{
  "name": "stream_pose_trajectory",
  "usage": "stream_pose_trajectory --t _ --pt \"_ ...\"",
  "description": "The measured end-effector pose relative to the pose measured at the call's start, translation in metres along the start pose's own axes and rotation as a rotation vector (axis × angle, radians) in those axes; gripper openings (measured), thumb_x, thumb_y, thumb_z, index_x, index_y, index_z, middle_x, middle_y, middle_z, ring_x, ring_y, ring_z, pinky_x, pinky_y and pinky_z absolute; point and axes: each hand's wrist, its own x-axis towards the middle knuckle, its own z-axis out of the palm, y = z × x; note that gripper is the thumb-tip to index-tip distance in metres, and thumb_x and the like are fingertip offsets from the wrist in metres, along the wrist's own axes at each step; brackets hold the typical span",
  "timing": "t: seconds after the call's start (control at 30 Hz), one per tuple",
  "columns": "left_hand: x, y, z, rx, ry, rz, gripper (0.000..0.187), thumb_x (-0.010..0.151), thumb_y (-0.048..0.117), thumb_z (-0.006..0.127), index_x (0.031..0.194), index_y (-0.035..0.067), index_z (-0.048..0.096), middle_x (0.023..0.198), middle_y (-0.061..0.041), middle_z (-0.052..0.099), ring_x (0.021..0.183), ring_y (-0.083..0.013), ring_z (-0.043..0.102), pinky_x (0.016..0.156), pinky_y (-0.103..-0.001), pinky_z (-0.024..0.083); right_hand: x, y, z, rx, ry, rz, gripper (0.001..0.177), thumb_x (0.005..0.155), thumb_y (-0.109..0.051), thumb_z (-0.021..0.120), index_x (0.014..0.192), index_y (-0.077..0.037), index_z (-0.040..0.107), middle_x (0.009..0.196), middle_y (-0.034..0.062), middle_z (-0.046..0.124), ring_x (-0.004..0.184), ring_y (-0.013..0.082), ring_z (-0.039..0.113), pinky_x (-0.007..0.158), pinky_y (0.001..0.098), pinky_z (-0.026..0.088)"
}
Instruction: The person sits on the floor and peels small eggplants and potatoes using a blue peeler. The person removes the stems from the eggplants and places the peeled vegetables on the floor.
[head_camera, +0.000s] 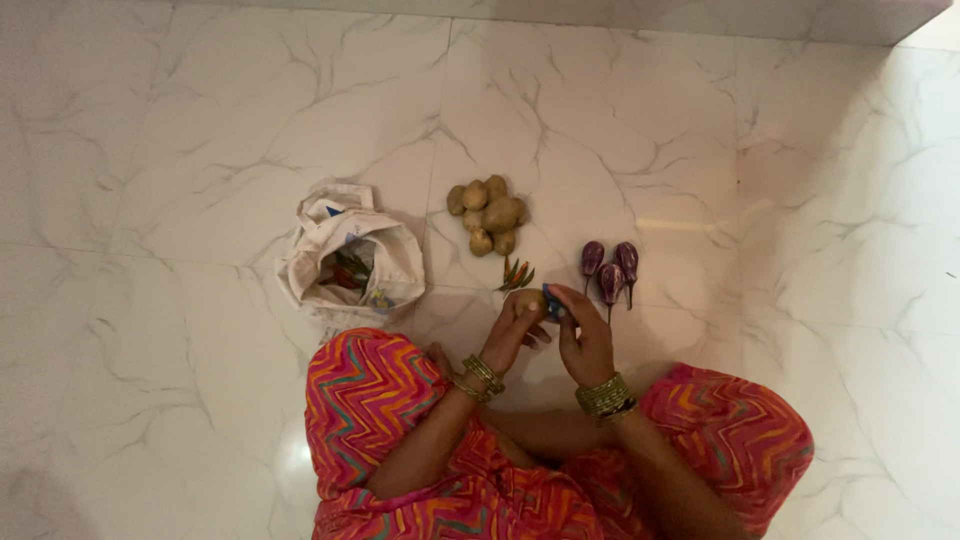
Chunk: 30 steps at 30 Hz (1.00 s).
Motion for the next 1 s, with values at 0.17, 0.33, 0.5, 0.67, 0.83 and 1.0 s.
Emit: stream_pose_trajectory --t 0.17,0.33,0.5,0.67,0.83,1.0 --pt "0.003 -0.001 -0.004 -0.012 0.149 -0.094 0.068 0.099 0.069 0.034 0.131 0.011 0.05 0.098 -0.006 0.067 0.071 -0.0127 0.064 0.064 -0.029 0.054 -0.014 0.002 0.018 -0.299 -0.029 -0.27 0.048 0.092 0.004 0.058 0.136 -0.013 0.065 0.136 0.0101 0.066 0.12 0.0331 0.062 0.098 0.0434 0.053" --pt "0.011 -0.016 -0.008 -0.029 0.087 -0.168 0.078 0.098 0.076 0.023 0.124 0.013 0.061 0.087 -0.007 0.064 0.063 -0.0118 0.058 0.057 -0.028 0.05 -0.011 0.007 0.016 -0.356 0.009 -0.328 0.043 0.095 0.003 0.058 0.134 -0.014 0.066 0.134 0.0094 0.067 0.119 0.0314 0.062 0.097 0.0435 0.054" --pt "0.017 -0.018 -0.012 -0.133 0.213 -0.193 0.066 0.095 0.071 0.034 0.129 0.018 0.051 0.094 -0.005 0.065 0.07 -0.0129 0.059 0.062 -0.03 0.05 -0.008 0.023 0.015 -0.228 0.037 -0.104 0.039 0.098 0.001 0.06 0.133 -0.015 0.068 0.131 0.0095 0.069 0.114 0.0306 0.064 0.088 0.0394 0.056" --pt "0.027 -0.005 -0.047 -0.268 0.577 0.016 0.059 0.09 0.052 0.061 0.135 0.016 0.051 0.104 0.001 0.064 0.088 -0.0113 0.062 0.07 -0.031 0.049 -0.009 0.036 0.02 -0.179 -0.005 -0.03 0.038 0.096 0.0 0.059 0.129 -0.016 0.069 0.129 0.009 0.069 0.106 0.0285 0.065 0.085 0.0369 0.057" --pt "0.099 -0.004 -0.114 -0.29 0.835 0.134 0.063 0.08 0.028 0.081 0.134 0.017 0.052 0.122 0.004 0.061 0.098 -0.0136 0.059 0.072 -0.035 0.05 -0.013 0.037 0.026 -0.163 -0.078 0.037 0.036 0.094 -0.001 0.059 0.126 -0.015 0.07 0.126 0.0071 0.07 0.095 0.0274 0.066 0.082 0.0368 0.057" --pt "0.142 -0.026 -0.146 0.069 0.9 0.448 0.059 0.082 0.017 0.086 0.132 0.008 0.057 0.123 -0.01 0.066 0.107 -0.0226 0.066 0.092 -0.035 0.057 -0.013 0.032 0.028 -0.164 -0.078 -0.047 0.037 0.094 0.001 0.06 0.125 -0.015 0.07 0.125 0.0079 0.071 0.101 0.0286 0.066 0.084 0.0367 0.056"
